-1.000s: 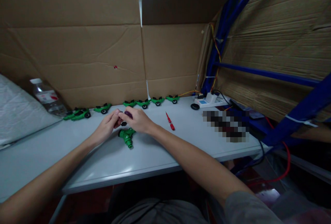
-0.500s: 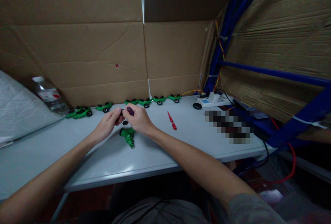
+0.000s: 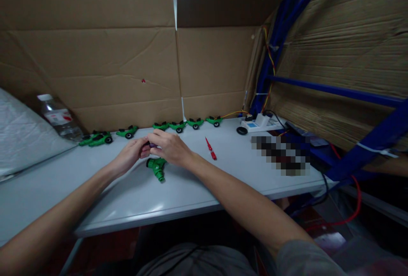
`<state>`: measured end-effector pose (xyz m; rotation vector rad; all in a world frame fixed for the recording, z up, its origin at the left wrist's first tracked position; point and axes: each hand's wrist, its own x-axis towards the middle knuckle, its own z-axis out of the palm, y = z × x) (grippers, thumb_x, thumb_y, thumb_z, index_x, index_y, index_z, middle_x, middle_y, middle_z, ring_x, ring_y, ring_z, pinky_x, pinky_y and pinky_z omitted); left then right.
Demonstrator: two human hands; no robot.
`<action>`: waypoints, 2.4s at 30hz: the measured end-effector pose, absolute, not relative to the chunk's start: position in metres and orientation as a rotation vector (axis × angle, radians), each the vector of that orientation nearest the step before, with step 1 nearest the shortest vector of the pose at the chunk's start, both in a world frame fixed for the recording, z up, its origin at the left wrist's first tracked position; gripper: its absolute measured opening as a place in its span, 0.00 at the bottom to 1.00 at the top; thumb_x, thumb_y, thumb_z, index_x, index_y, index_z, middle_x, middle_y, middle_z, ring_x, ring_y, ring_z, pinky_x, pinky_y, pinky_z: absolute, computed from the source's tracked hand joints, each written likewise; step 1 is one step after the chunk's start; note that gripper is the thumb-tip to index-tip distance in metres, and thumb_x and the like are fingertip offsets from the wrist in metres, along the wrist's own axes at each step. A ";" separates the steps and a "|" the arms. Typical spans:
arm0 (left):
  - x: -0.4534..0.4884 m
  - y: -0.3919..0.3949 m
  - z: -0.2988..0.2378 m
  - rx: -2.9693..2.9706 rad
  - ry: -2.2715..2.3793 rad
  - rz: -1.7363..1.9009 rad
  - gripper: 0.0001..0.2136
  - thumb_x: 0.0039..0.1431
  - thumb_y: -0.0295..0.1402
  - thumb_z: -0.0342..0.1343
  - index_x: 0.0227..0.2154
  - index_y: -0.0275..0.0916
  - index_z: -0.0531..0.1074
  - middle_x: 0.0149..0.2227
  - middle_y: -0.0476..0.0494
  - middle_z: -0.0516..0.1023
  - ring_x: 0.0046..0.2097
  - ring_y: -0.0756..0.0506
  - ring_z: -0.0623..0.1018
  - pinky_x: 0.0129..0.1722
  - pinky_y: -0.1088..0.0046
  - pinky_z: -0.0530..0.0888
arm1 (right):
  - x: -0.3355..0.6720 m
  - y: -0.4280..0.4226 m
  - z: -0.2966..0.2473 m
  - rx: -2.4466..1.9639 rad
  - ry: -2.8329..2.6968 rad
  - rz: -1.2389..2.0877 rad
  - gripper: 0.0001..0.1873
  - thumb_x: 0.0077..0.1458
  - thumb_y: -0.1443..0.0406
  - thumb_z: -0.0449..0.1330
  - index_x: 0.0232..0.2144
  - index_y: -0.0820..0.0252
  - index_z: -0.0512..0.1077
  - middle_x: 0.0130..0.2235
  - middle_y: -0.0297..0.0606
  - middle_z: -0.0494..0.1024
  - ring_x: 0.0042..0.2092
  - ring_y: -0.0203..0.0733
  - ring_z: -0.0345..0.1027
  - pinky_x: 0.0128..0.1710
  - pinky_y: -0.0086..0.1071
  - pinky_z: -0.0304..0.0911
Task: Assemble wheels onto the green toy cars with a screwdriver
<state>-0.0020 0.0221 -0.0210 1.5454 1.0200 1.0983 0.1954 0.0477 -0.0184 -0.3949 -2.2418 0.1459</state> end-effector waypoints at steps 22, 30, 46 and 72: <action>-0.027 0.028 -0.030 2.550 1.619 0.934 0.18 0.73 0.45 0.47 0.45 0.39 0.79 0.41 0.39 0.76 0.45 0.39 0.75 0.49 0.62 0.70 | 0.239 0.021 0.011 -0.873 -2.349 0.211 0.13 0.70 0.57 0.57 0.35 0.57 0.71 0.31 0.38 0.77 0.31 0.41 0.66 0.34 0.33 0.49; -0.033 0.034 -0.034 2.610 1.588 0.925 0.19 0.74 0.44 0.46 0.48 0.39 0.79 0.46 0.37 0.74 0.48 0.37 0.72 0.55 0.57 0.69 | 0.347 -0.079 -0.022 -1.249 -2.277 -0.011 0.17 0.74 0.53 0.49 0.41 0.54 0.71 0.30 0.37 0.77 0.29 0.43 0.70 0.33 0.34 0.57; -0.035 0.039 -0.035 2.639 1.599 0.883 0.18 0.73 0.44 0.48 0.46 0.39 0.79 0.47 0.36 0.74 0.50 0.36 0.72 0.57 0.56 0.68 | 0.356 -0.152 -0.104 -1.258 -2.950 0.331 0.19 0.66 0.73 0.52 0.53 0.54 0.74 0.50 0.45 0.79 0.37 0.44 0.78 0.32 0.33 0.64; -0.034 0.036 -0.035 2.619 1.563 0.861 0.18 0.73 0.44 0.49 0.47 0.39 0.79 0.46 0.37 0.75 0.46 0.38 0.73 0.53 0.57 0.70 | 0.239 -0.139 -0.151 -1.316 -3.062 0.695 0.18 0.53 0.74 0.62 0.47 0.65 0.77 0.50 0.56 0.80 0.51 0.62 0.78 0.50 0.47 0.71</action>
